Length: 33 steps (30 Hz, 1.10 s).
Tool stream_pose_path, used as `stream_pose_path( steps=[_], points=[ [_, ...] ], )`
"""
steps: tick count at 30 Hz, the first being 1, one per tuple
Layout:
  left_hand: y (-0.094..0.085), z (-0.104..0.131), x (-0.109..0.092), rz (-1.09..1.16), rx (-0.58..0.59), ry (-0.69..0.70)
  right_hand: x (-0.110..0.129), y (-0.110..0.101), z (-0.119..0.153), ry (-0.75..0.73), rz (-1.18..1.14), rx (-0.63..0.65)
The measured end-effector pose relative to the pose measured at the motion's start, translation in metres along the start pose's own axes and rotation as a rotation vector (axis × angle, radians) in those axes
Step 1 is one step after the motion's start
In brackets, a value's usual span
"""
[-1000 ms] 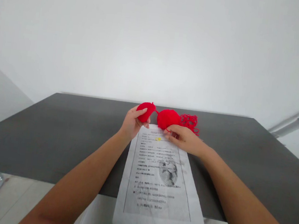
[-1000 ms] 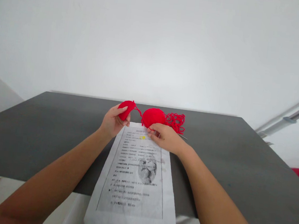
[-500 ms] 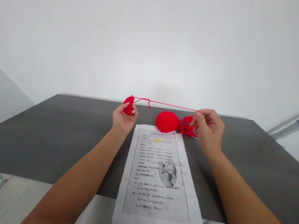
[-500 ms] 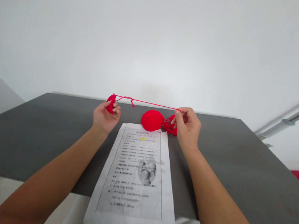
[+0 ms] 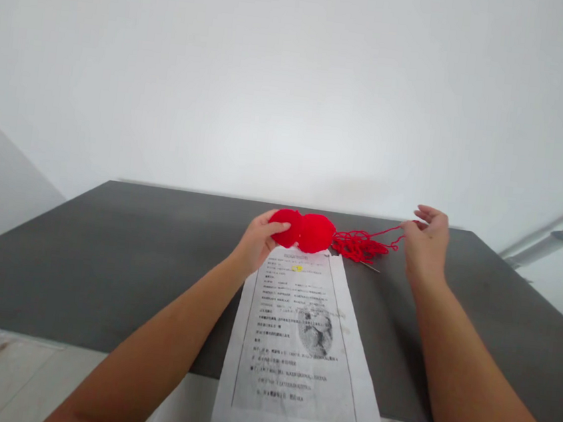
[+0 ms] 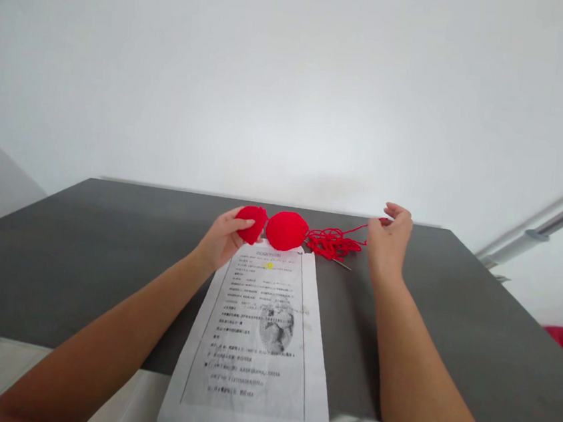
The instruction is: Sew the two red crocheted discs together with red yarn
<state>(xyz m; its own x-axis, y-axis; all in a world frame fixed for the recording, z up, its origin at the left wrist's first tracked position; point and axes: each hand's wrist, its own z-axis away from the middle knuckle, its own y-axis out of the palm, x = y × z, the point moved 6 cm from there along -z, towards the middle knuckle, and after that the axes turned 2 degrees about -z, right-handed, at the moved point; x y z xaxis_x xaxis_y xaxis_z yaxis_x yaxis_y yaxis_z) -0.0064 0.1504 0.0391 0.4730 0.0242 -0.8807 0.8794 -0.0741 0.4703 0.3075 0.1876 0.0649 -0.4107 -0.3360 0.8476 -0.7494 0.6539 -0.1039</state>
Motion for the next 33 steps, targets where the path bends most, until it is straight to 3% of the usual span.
stream_pose_path(
  steps=[3,6,8,13,16,18,23,28,33],
  points=[
    [0.018,0.009,0.02,-0.121,0.119,-0.08,0.019,-0.001,0.01,-0.16,0.156,0.011],
    [0.022,0.013,0.03,-0.238,0.178,-0.106,0.049,0.001,0.025,-0.442,0.283,0.0],
    [0.022,0.013,0.031,-0.282,0.199,-0.093,0.059,0.005,0.033,-0.511,0.291,0.04],
    [0.023,0.014,0.03,-0.405,0.228,-0.052,0.056,0.018,0.041,-0.332,0.211,0.219],
    [0.025,0.017,0.031,-0.438,0.237,-0.058,0.063,0.02,0.05,-0.35,0.145,0.237],
    [0.026,0.018,0.031,-0.427,0.242,-0.06,0.066,0.026,0.057,-0.327,0.01,0.326],
    [0.032,0.022,0.028,-0.378,0.285,-0.056,0.066,0.058,0.086,-0.017,-0.347,0.857],
    [0.04,0.028,0.027,-0.314,0.381,-0.125,0.064,0.073,0.116,0.121,-0.321,1.221],
    [0.039,0.028,0.021,-0.346,0.343,-0.084,0.062,0.074,0.117,0.051,-0.271,1.24]
  ],
)
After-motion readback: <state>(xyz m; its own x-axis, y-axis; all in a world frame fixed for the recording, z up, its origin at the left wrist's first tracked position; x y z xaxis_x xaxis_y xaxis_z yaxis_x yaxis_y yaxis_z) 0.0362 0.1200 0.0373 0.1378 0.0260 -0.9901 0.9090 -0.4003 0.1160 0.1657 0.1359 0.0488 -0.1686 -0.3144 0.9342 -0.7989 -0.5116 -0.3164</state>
